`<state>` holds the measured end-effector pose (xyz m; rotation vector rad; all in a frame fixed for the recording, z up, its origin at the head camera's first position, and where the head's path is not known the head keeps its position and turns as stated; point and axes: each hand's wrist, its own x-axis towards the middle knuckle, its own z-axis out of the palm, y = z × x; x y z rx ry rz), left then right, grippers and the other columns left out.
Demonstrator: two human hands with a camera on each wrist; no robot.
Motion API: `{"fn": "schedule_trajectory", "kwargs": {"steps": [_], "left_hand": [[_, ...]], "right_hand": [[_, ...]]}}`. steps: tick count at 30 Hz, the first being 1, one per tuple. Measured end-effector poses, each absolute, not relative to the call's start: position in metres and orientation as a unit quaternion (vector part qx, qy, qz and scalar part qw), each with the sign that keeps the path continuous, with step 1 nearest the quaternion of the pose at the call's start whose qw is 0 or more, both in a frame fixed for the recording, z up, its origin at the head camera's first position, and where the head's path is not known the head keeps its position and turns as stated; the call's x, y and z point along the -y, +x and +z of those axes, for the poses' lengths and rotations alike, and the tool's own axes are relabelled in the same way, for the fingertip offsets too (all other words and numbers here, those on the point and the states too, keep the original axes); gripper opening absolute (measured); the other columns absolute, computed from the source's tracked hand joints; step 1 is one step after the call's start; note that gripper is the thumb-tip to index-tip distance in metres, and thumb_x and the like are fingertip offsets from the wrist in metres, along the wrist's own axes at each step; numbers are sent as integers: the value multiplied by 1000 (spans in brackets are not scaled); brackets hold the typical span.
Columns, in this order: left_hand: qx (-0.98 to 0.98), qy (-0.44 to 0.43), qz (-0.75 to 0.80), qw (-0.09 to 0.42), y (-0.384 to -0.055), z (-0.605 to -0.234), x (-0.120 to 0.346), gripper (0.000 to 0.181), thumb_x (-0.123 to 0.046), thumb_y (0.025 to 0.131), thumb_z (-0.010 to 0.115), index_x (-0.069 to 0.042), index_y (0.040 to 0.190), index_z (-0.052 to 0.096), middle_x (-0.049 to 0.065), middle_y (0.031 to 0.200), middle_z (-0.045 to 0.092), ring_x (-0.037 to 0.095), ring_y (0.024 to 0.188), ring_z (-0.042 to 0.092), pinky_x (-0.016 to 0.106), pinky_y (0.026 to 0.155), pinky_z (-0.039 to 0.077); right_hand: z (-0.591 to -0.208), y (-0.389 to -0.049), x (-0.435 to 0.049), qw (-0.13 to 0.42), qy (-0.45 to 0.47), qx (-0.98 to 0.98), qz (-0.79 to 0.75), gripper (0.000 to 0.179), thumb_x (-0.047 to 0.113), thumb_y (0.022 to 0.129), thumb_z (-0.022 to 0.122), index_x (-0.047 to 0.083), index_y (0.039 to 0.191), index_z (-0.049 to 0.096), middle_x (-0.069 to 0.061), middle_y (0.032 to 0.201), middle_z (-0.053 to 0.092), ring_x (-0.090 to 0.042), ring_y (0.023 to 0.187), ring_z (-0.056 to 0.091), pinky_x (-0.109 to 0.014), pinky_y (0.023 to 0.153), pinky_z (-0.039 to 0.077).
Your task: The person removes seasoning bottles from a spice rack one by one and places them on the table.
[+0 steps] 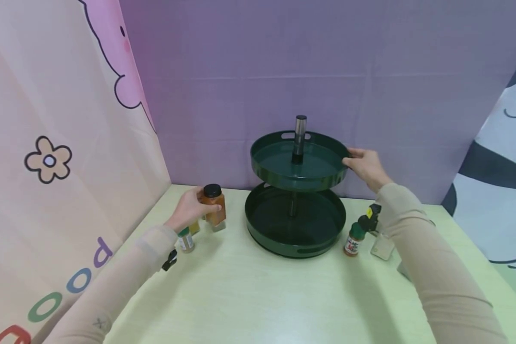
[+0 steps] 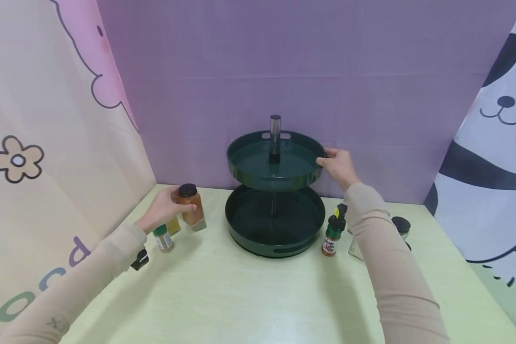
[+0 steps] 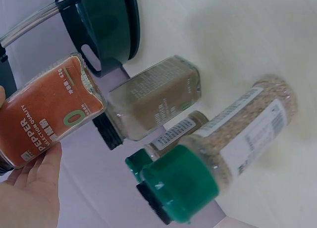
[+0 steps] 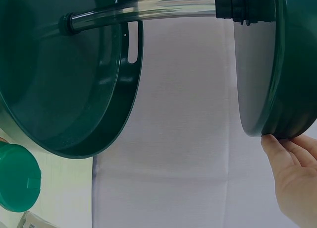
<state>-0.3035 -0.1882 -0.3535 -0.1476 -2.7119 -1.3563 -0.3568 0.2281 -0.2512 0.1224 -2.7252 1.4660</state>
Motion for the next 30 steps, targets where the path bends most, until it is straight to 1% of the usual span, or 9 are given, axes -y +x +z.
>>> {"fn": "schedule_trajectory", "kwargs": {"steps": [10,15,19,26,30], "left_hand": [[888,-53,-454,37,-302,-369,189,59,-26,76,73,-3,124,49,16,122,57,32,114,53,44,95,44],[890,-41,-454,23,-301,-376,189,66,-26,76,73,0,130,44,18,125,55,33,116,52,45,95,44],[895,-31,-444,18,-300,-381,189,74,-27,77,73,4,135,37,21,127,53,35,117,51,47,95,43],[895,-30,-444,16,-298,-392,189,73,-24,77,73,2,135,36,21,123,56,34,113,53,46,93,45],[898,-28,-439,23,-297,-398,189,75,-23,77,73,2,137,34,22,123,55,34,112,54,45,92,45]], "right_hand": [[-252,-357,-230,26,37,881,471,58,21,94,46,4,145,22,-19,150,20,-34,137,20,-50,108,26],[-251,-357,-229,26,37,879,474,58,21,94,46,4,145,22,-19,150,20,-34,138,20,-50,109,25],[-250,-356,-229,26,33,878,477,58,21,94,46,5,145,23,-19,150,21,-33,137,20,-50,109,25],[-251,-356,-228,25,35,877,479,58,21,94,46,5,145,22,-19,150,21,-33,137,20,-49,109,25],[-251,-356,-228,25,37,877,479,58,21,94,46,5,145,22,-19,150,21,-33,138,19,-49,109,24]]}}
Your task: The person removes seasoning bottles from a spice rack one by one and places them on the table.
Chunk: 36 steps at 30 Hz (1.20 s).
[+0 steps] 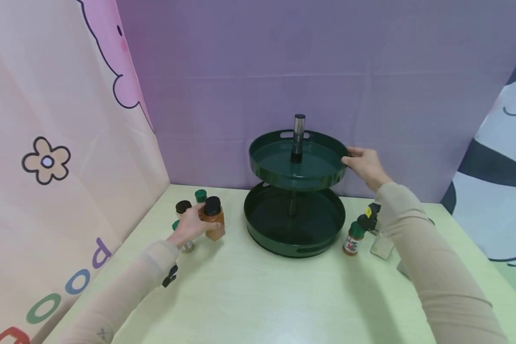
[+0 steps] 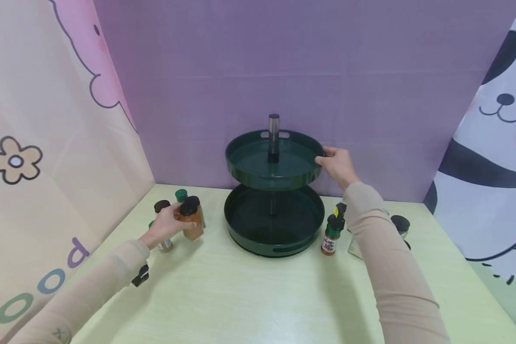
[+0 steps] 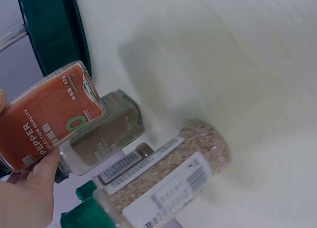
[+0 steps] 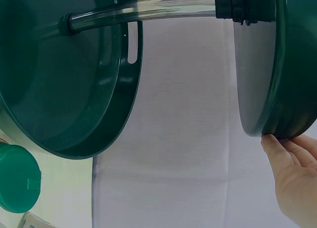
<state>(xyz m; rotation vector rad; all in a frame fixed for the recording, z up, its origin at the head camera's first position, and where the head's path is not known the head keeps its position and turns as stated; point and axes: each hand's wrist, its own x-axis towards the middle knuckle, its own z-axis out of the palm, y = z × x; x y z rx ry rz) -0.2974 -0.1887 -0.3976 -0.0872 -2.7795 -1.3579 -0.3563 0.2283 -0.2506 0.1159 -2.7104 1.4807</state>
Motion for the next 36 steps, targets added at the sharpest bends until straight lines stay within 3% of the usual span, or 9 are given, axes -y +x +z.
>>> {"fn": "schedule_trajectory", "kwargs": {"steps": [11,23,36], "left_hand": [[903,-15,-427,37,-302,-415,186,70,-18,76,73,2,134,40,23,118,58,32,106,56,43,90,46],[895,-6,-446,23,-304,-425,180,71,-15,76,73,0,136,37,21,130,51,33,116,51,44,96,43],[902,3,-430,36,-305,-433,182,70,-18,76,74,3,133,39,23,127,52,34,113,53,45,93,44]], "right_hand": [[-251,-357,-228,28,33,878,477,58,21,94,47,6,144,24,-18,150,21,-33,138,18,-50,109,24],[-250,-358,-228,29,27,877,478,58,21,93,47,5,144,25,-19,150,22,-33,138,19,-49,109,24],[-250,-357,-228,33,33,877,479,57,19,93,47,4,144,25,-19,149,23,-33,137,21,-48,109,26]]}}
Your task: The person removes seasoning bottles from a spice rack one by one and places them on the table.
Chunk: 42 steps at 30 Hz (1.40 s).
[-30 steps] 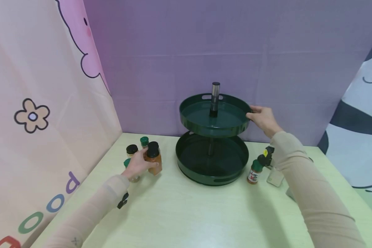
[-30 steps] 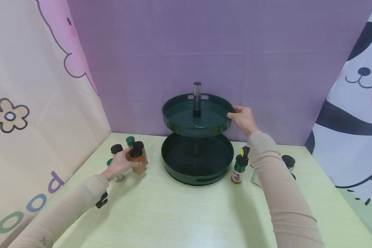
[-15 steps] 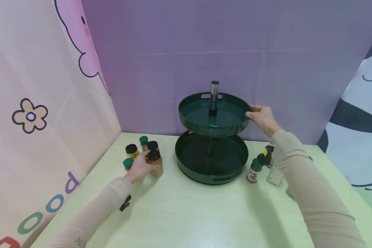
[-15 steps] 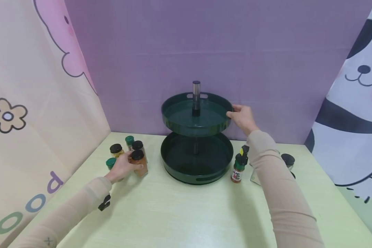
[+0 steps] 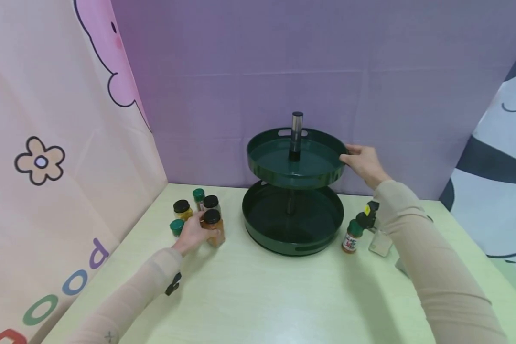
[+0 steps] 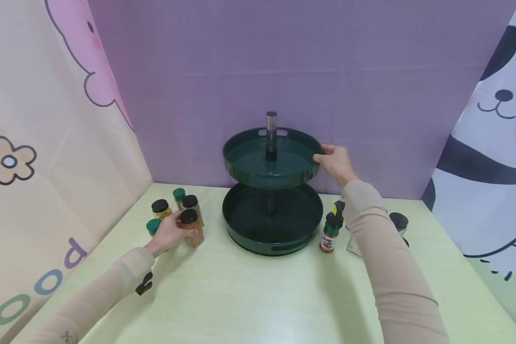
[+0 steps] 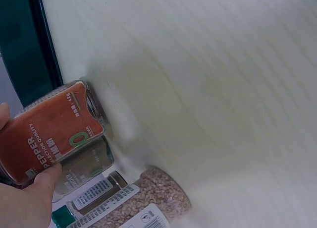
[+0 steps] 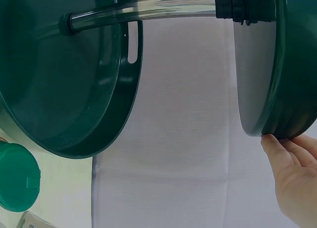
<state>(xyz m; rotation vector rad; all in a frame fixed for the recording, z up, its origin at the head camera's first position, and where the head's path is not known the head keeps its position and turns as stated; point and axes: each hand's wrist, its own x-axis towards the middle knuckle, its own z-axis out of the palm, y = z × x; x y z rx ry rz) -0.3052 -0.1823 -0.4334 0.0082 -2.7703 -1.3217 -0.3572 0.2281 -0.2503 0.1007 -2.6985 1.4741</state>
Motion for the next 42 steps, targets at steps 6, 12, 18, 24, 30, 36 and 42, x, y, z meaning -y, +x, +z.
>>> {"fn": "schedule_trajectory", "kwargs": {"steps": [6,12,18,24,30,36,42], "left_hand": [[902,7,-431,36,-306,-436,183,72,-18,75,74,4,134,38,24,130,49,36,115,51,46,94,44],[900,7,-435,39,-305,-437,183,70,-16,75,74,3,133,39,23,126,52,34,110,54,44,91,46],[896,6,-443,39,-303,-437,184,69,-15,75,74,3,132,40,23,125,53,34,109,55,44,90,47],[893,5,-448,37,-302,-437,185,67,-14,76,73,2,132,40,23,125,53,33,109,55,43,89,47],[892,4,-451,39,-302,-441,187,67,-13,77,72,2,132,39,23,125,53,35,110,54,45,91,47],[889,-9,-457,31,-307,-445,179,71,-15,77,72,2,136,35,25,130,48,38,117,49,48,97,41],[895,-6,-444,29,-304,-435,162,84,-21,78,72,-6,144,23,22,142,36,40,128,37,53,103,32]], "right_hand": [[-250,-358,-228,33,33,876,479,57,17,93,47,3,143,25,-20,149,23,-33,137,22,-48,109,26],[-251,-357,-228,28,34,874,484,57,17,93,47,2,144,24,-20,149,22,-33,137,21,-48,109,25],[-251,-358,-228,30,34,874,483,58,18,93,47,3,143,25,-20,149,23,-33,137,22,-47,109,26],[-251,-358,-227,30,36,872,486,57,17,93,47,2,143,24,-21,149,23,-33,136,23,-47,109,27],[-252,-359,-227,24,38,872,487,58,18,94,47,3,144,23,-20,150,21,-33,137,22,-48,109,26],[-252,-356,-234,30,30,869,493,58,17,93,45,3,144,22,-19,150,21,-32,137,22,-47,109,26],[-253,-347,-246,41,28,868,495,63,30,94,46,4,145,20,-17,151,18,-32,137,22,-47,110,24]]}}
